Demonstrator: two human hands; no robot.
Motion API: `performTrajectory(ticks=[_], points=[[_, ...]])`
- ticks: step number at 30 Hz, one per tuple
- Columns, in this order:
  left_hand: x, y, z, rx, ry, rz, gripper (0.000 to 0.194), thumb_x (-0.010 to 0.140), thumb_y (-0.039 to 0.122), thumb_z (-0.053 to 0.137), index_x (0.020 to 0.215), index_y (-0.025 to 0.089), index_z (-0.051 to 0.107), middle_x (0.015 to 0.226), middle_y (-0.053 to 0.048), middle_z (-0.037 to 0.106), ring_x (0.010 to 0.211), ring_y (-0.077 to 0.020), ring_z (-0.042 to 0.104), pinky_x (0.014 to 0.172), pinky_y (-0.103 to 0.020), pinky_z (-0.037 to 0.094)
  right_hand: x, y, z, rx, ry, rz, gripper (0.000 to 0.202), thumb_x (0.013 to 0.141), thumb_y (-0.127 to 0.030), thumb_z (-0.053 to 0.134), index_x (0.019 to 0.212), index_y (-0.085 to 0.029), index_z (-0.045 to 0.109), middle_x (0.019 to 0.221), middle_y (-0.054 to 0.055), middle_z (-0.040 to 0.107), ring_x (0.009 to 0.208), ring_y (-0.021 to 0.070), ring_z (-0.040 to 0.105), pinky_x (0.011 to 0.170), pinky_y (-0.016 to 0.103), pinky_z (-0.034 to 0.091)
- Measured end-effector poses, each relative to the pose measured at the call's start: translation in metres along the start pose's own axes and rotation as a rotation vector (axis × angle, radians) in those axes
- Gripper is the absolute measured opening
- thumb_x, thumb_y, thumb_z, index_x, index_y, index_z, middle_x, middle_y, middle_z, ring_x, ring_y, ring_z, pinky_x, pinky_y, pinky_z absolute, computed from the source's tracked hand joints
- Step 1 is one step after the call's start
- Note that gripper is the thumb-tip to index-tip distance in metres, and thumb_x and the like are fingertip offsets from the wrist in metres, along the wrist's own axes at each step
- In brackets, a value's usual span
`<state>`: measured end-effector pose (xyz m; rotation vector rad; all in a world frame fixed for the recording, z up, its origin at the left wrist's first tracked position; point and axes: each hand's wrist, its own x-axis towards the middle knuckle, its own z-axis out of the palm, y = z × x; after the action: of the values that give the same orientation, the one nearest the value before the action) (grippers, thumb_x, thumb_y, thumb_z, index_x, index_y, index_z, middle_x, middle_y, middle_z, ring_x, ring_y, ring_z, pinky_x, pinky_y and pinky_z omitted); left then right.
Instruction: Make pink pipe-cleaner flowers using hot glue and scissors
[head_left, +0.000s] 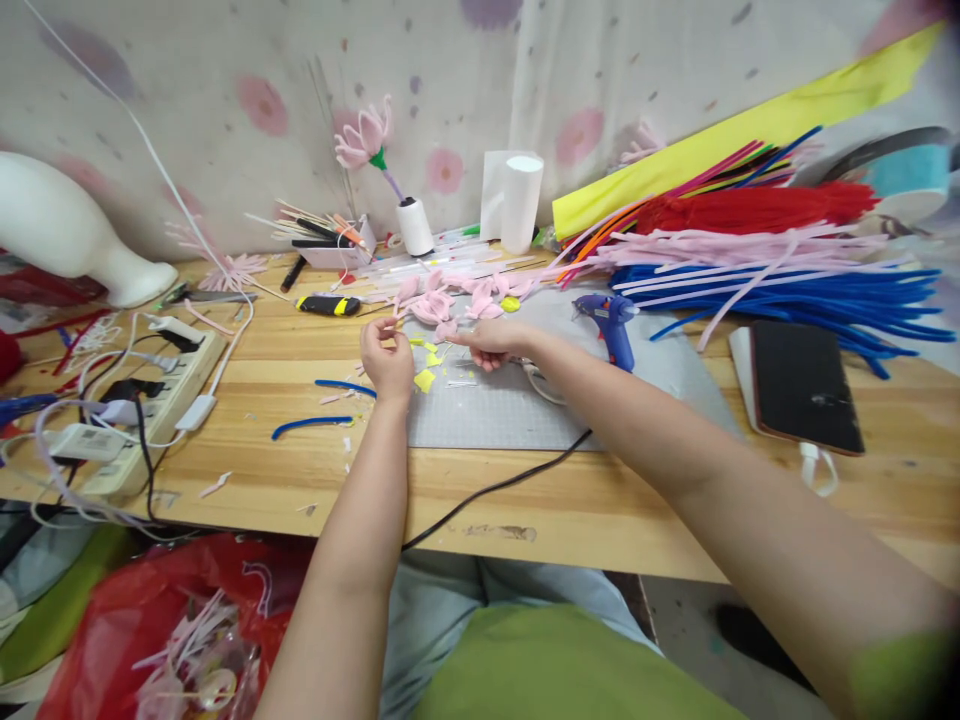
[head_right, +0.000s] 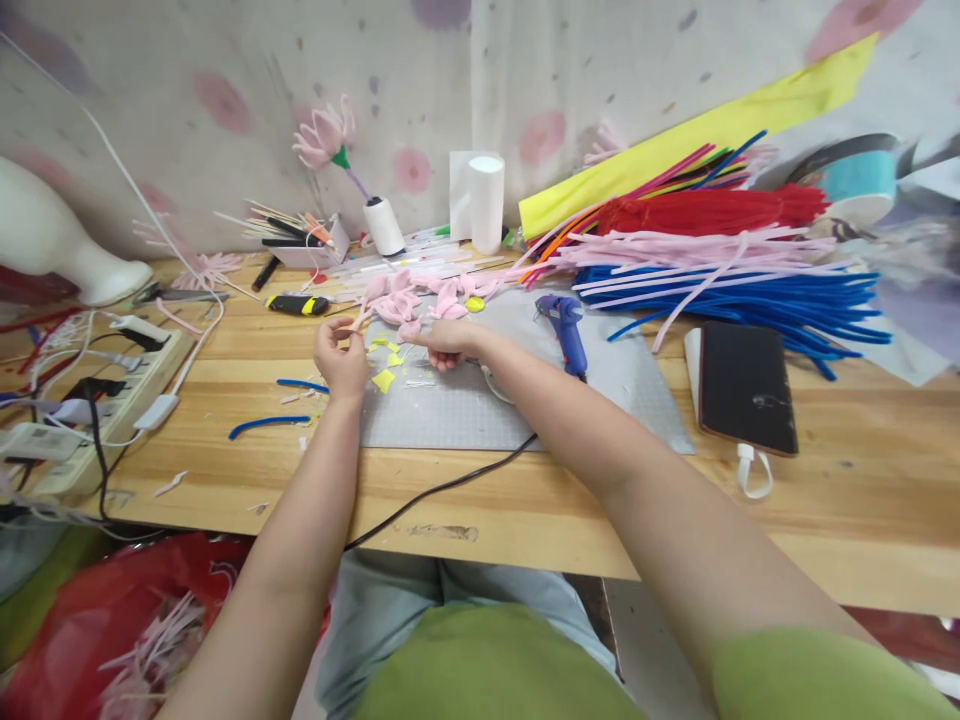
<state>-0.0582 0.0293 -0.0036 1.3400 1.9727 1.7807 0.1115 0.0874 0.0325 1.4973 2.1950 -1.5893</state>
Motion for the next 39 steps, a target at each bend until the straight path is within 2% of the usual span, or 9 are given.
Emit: performTrajectory(ticks=[4, 7, 9, 15, 18, 21, 24, 30, 39], points=[[-0.002, 0.005, -0.001, -0.019, 0.034, 0.020, 0.017, 0.071, 0.020, 0.061, 0.084, 0.019, 0.051, 0.091, -0.001, 0.053, 0.068, -0.0075, 0.051, 0.062, -0.020, 0.039, -0.003, 0.001, -0.005, 0.035, 0.137, -0.023, 0.063, 0.074, -0.075, 0.038, 0.049, -0.018, 0.047, 0.036, 0.001, 0.045, 0.032, 0.0063, 0.035, 0.037, 0.023, 0.027], [-0.001, 0.007, -0.002, -0.038, 0.068, -0.002, 0.019, 0.072, 0.031, 0.064, 0.073, 0.018, 0.050, 0.076, 0.002, 0.051, 0.064, -0.0073, 0.047, 0.066, -0.020, 0.039, -0.013, 0.007, -0.010, 0.066, 0.222, -0.081, 0.062, 0.077, -0.073, 0.036, 0.047, -0.019, 0.043, 0.034, -0.001, 0.041, 0.031, 0.0059, 0.032, 0.037, 0.024, 0.026], [-0.001, 0.007, -0.001, -0.072, 0.037, -0.043, 0.022, 0.071, 0.034, 0.064, 0.067, 0.018, 0.050, 0.066, 0.003, 0.050, 0.062, -0.0081, 0.047, 0.064, -0.021, 0.039, -0.020, 0.013, -0.010, 0.107, 0.229, -0.127, 0.062, 0.080, -0.070, 0.034, 0.046, -0.019, 0.041, 0.034, -0.001, 0.040, 0.032, 0.0057, 0.031, 0.038, 0.023, 0.024], [-0.013, 0.009, 0.005, -0.135, -0.209, -0.110, 0.015, 0.069, 0.033, 0.065, 0.070, 0.018, 0.061, 0.065, 0.002, 0.058, 0.064, -0.0105, 0.054, 0.066, -0.022, 0.041, -0.029, 0.024, -0.005, 0.286, 0.168, -0.272, 0.052, 0.083, -0.058, 0.045, 0.050, -0.017, 0.043, 0.039, -0.005, 0.039, 0.035, 0.0041, 0.030, 0.038, 0.021, 0.021], [-0.027, 0.014, 0.013, -0.211, -0.358, -0.092, 0.014, 0.070, 0.030, 0.064, 0.076, 0.019, 0.059, 0.073, 0.000, 0.062, 0.071, -0.0113, 0.059, 0.071, -0.023, 0.044, -0.029, 0.023, -0.001, 0.360, 0.132, -0.340, 0.046, 0.083, -0.049, 0.051, 0.052, -0.017, 0.044, 0.040, -0.006, 0.040, 0.035, 0.0033, 0.030, 0.037, 0.019, 0.021], [-0.041, 0.019, 0.022, -0.475, -0.484, -0.140, 0.036, 0.060, 0.024, 0.072, 0.086, 0.021, 0.047, 0.092, -0.003, 0.064, 0.086, -0.0130, 0.063, 0.080, -0.027, 0.046, -0.031, 0.020, 0.002, 0.452, 0.072, -0.383, 0.043, 0.085, -0.044, 0.050, 0.053, -0.016, 0.044, 0.039, -0.006, 0.041, 0.034, 0.0025, 0.030, 0.036, 0.018, 0.021], [-0.049, 0.021, 0.028, -0.590, -0.603, -0.206, 0.049, 0.055, 0.021, 0.075, 0.087, 0.022, 0.038, 0.088, -0.002, 0.066, 0.085, -0.0146, 0.065, 0.082, -0.032, 0.048, -0.031, 0.019, 0.006, 0.525, 0.053, -0.381, 0.043, 0.087, -0.041, 0.049, 0.053, -0.015, 0.044, 0.039, -0.006, 0.042, 0.034, 0.0019, 0.031, 0.035, 0.016, 0.021], [-0.050, 0.021, 0.028, -0.602, -0.612, -0.232, 0.055, 0.053, 0.018, 0.075, 0.090, 0.022, 0.033, 0.075, 0.002, 0.066, 0.070, -0.0129, 0.065, 0.073, -0.031, 0.050, -0.028, 0.027, 0.010, 0.639, 0.096, -0.397, 0.039, 0.087, -0.038, 0.050, 0.054, -0.015, 0.046, 0.041, -0.005, 0.044, 0.034, 0.0017, 0.034, 0.033, 0.015, 0.021], [-0.051, 0.021, 0.032, -0.587, -0.594, -0.238, 0.061, 0.049, 0.018, 0.077, 0.093, 0.022, 0.034, 0.079, 0.002, 0.061, 0.067, -0.0118, 0.065, 0.065, -0.027, 0.051, -0.027, 0.025, 0.014, 0.779, 0.165, -0.357, 0.040, 0.089, -0.031, 0.046, 0.052, -0.015, 0.045, 0.039, -0.004, 0.045, 0.032, 0.0017, 0.035, 0.031, 0.014, 0.020]])
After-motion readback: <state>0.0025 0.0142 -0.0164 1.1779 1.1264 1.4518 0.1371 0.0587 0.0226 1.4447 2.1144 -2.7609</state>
